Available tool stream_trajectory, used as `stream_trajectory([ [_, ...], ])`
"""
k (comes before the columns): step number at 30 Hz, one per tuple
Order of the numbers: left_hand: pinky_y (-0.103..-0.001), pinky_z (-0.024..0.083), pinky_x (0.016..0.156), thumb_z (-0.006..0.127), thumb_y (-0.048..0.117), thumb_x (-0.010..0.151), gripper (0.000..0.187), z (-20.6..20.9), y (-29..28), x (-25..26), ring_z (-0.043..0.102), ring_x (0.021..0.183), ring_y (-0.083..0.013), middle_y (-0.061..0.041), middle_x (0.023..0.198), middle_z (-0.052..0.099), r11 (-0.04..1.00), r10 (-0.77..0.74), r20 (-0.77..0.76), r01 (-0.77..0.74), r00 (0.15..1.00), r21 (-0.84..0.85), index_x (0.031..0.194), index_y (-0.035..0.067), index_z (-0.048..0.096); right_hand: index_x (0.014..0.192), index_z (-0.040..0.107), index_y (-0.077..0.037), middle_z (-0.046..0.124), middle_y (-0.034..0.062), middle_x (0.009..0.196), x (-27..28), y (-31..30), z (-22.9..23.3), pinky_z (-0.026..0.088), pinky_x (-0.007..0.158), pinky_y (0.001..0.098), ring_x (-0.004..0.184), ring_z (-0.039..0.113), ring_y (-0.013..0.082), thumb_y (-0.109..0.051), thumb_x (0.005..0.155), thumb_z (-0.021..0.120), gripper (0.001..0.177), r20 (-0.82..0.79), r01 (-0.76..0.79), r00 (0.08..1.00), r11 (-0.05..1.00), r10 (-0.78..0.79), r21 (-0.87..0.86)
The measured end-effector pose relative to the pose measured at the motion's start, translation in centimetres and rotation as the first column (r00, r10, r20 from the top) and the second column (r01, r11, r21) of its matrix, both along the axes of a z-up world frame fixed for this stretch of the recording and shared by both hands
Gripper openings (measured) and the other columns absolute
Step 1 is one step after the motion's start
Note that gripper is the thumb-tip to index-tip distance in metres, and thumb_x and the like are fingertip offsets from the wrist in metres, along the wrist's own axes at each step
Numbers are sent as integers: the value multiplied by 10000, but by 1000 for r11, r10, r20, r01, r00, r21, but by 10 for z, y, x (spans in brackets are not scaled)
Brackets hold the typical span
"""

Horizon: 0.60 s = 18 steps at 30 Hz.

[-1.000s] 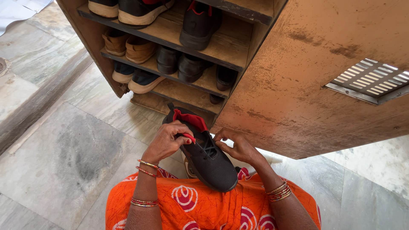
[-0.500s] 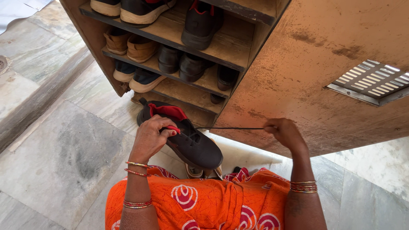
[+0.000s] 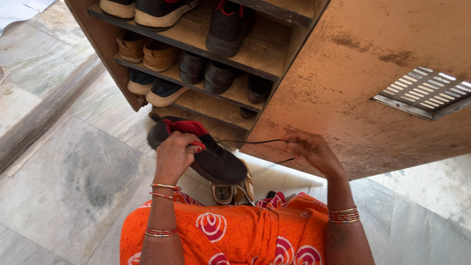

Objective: The person sits on the floor and laces a black sneaker with red accents, threading the laces through the eyelets and tying them. They then place the shoe back on the rack and begin lacing a beige sneaker.

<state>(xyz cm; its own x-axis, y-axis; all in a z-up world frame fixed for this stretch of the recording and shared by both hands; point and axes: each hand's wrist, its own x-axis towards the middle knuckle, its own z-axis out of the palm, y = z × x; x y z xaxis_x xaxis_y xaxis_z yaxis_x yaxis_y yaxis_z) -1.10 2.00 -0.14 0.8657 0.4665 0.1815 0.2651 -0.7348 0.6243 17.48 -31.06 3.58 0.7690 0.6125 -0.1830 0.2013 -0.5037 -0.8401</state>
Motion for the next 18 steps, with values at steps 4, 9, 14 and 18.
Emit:
stream_trajectory([
  [4, -388, 553, 762, 808, 146, 810, 143, -3, 10, -7, 688, 814, -246, -95, 893, 734, 978, 187, 169, -199, 968, 58, 952, 156, 817, 1155, 763, -140, 813, 50, 984, 25, -36, -10, 630, 718, 297, 765, 746, 121, -236, 932, 666, 261, 179, 119, 981, 960, -74, -254],
  [9, -384, 556, 764, 831, 162, 856, 116, 2, 17, -14, 692, 850, -229, -55, 910, 746, 924, 370, 293, -382, 881, -18, 970, 165, 808, 1085, 800, -99, 810, 80, 924, 54, -103, -34, 610, 687, 342, 719, 719, 176, -187, 919, 722, 203, 282, 263, 942, 919, -180, -293],
  [14, -395, 553, 781, 849, 167, 850, 121, 5, 18, -21, 696, 895, -242, -57, 929, 751, 876, 452, 358, -483, 817, -3, 960, 146, 802, 1118, 784, -78, 799, 128, 891, 61, -141, -35, 590, 646, 368, 713, 718, 202, -152, 916, 739, 219, 310, 381, 904, 883, -293, -276],
  [18, -392, 550, 775, 846, 172, 851, 116, 4, 16, -19, 693, 891, -241, -62, 920, 748, 878, 451, 331, -478, 829, 0, 956, 143, 806, 1178, 725, -52, 781, 165, 897, 48, -126, -14, 596, 645, 365, 716, 728, 208, -136, 982, 663, 221, 186, 398, 910, 908, -372, -131],
])
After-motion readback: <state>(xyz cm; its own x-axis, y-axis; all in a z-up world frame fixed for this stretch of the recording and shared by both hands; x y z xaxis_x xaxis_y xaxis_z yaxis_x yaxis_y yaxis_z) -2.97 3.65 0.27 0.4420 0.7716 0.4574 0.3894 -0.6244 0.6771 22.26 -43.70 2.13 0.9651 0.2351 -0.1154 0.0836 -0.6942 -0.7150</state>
